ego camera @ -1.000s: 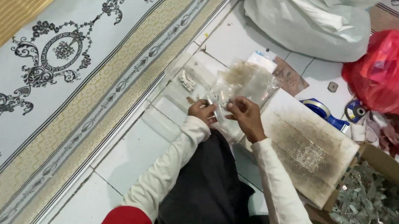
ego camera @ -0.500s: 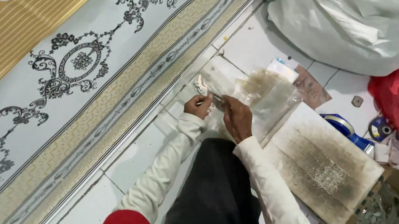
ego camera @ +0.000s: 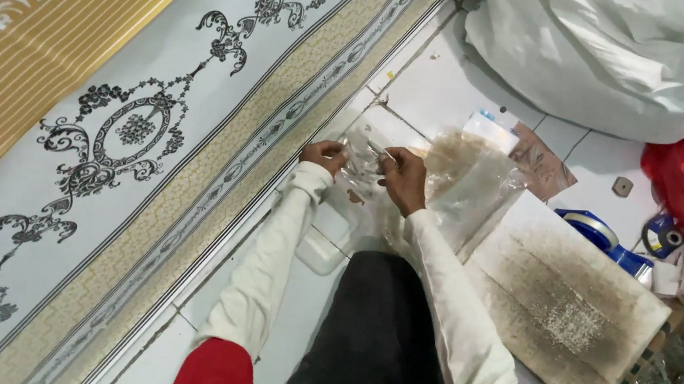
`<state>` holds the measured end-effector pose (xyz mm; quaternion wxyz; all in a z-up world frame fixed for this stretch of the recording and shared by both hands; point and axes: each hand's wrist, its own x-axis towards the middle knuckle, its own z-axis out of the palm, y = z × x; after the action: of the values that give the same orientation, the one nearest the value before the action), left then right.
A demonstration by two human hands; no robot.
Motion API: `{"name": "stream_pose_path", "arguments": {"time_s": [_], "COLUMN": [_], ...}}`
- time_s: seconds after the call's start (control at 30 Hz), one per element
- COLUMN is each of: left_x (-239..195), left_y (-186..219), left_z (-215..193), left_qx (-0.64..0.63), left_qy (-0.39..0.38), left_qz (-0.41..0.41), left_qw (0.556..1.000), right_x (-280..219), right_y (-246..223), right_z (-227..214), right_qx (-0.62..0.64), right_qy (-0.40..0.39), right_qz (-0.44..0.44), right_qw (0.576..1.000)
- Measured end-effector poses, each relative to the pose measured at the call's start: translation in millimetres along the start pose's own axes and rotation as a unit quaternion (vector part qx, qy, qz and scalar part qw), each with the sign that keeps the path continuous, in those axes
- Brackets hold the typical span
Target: Sorting small metal components from a large box and placing them into individual plastic bags.
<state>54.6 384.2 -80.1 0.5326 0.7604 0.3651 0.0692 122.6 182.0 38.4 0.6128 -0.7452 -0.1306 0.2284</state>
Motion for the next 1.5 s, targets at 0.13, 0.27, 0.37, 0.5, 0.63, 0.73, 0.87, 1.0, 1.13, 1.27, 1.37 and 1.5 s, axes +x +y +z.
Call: {"name": "stream_pose_path", "arguments": {"time_s": [0.13,0.27,0.37,0.5,0.63,0.73,0.87,1.0,1.13,1.27,1.37,1.5], "left_x": [33.4,17.7,10.9,-15.7,-66.1,-128.4,-176.4,-148.8,-169.0,-210.9,-261.7,-325.9], "left_y": [-13.3,27.0,48.7,74.6,75.4,63.4,32.6,14.6,36.5,61.5,79.1,104.9], "left_z": [10.8,-3.3,-10.3,-4.1,34.6,87.9,149.1,181.9,177.4,173.4,188.8,234.3], "left_qx": [0.134,0.238,0.289,0.319,0.236,0.146,0.161,0.245,0.236,0.159,0.167,0.176], "left_qy": [0.017,0.027,0.035,0.073,0.059,0.134,0.07,0.075,0.065,0.136,0.095,-0.025], "left_qz": [0.015,-0.044,-0.057,0.019,0.086,0.31,0.303,0.319,0.415,0.557,0.618,0.664], "left_qw": [0.991,0.97,0.955,0.945,0.966,0.93,0.937,0.912,0.876,0.804,0.763,0.727], "right_x": [17.6,32.9,34.7,-16.5,-60.4,-120.2,-203.2,-291.7,-366.4,-412.0,-426.1,-422.9], "right_y": [9.8,20.3,26.8,-25.2,-14.8,-13.0,-11.1,12.3,71.1,106.4,104.1,119.3], "right_z": [17.6,25.1,25.5,17.5,-19.3,-57.2,-117.8,-185.5,-256.7,-322.5,-352.9,-398.9], "right_qx": [-0.021,-0.047,-0.155,-0.348,-0.341,-0.251,-0.196,-0.142,-0.137,-0.176,-0.198,-0.241], "right_qy": [0.042,0.046,0.042,0.08,0.125,0.135,0.183,0.255,0.336,0.391,0.403,0.41], "right_qz": [0.025,0.037,0.002,-0.129,-0.138,-0.152,-0.136,-0.064,0.0,0.008,0.012,0.028], "right_qw": [0.999,0.997,0.987,0.925,0.922,0.946,0.954,0.954,0.932,0.903,0.894,0.879]}}
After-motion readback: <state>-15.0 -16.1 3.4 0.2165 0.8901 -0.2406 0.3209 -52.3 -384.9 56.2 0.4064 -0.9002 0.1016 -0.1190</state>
